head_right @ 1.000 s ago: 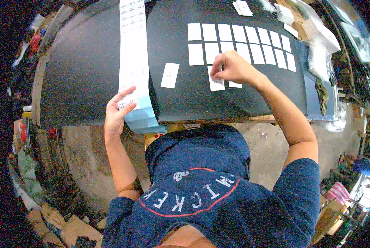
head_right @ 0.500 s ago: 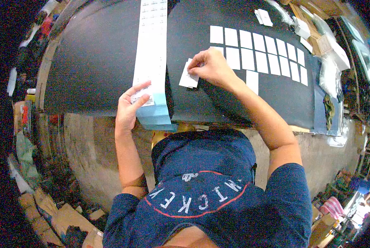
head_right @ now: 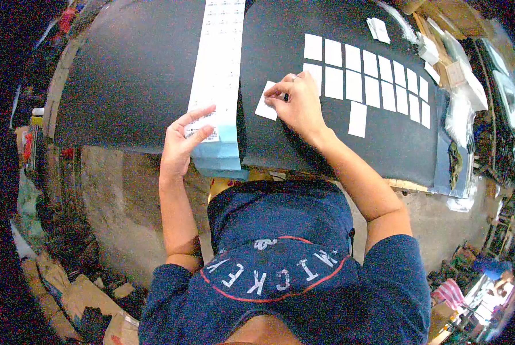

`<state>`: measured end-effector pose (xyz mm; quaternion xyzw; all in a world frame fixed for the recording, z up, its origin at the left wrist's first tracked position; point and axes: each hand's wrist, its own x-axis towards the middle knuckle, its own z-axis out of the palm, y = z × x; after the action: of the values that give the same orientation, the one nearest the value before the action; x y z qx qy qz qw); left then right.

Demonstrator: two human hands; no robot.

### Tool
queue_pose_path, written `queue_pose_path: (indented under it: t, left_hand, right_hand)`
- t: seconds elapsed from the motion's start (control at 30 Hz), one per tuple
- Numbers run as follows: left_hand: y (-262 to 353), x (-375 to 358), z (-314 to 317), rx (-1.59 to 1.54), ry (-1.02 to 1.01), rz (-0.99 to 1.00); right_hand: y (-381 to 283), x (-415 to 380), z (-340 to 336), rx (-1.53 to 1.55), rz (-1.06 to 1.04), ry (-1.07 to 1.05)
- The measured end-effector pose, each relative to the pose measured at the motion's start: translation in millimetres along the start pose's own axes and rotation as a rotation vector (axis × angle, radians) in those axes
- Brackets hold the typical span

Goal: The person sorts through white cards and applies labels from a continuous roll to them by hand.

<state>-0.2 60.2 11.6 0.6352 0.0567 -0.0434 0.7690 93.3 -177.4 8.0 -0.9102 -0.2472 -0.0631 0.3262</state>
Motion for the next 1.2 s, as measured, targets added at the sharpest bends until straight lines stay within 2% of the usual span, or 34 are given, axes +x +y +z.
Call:
queue_pose_path:
  t: [0.1,0.23,0.53,0.77,0.87,0.93,0.97,1.0,1.07,1.1,1.17,1.2]
  left_hand:
    - [-2,0,-2,0.027,-0.007,-0.002]
    - [-5,1,-2,0.030,-0.011,-0.011]
    - [-3,0,2,0.027,0.028,-0.018]
    - [-3,-1,2,0.031,0.017,-0.021]
    - [-7,1,8,0.048,0.079,-0.016]
    - [-16,4,15,0.140,0.241,0.213]
    - [-16,3,16,0.301,0.329,0.245]
    - [-15,3,16,0.303,0.329,0.243]
    - [-9,2,17,0.827,0.530,0.316]
    - [-7,4,19,0.832,0.530,0.317]
    - [-4,15,26,1.055,0.570,0.594]
    - [-1,20,32,1.060,0.567,0.598]
  right_hand:
    - [2,-3,4,-0.043,-0.055,0.107]
    - [6,-4,5,-0.027,-0.025,0.077]
    - [7,-10,9,-0.008,-0.002,0.147]
    - [12,-5,8,0.048,-0.027,0.084]
    - [12,-5,7,0.068,-0.024,0.054]
    - [11,-6,8,0.060,-0.038,0.060]
    - [12,-7,8,0.075,-0.031,0.064]
    - [12,-8,8,0.089,-0.024,0.069]
    - [13,-9,9,0.102,-0.033,0.081]
    - [13,-9,10,0.115,-0.044,0.093]
    - [14,-10,11,0.103,-0.049,0.101]
    - [14,-10,11,0.086,-0.051,0.104]
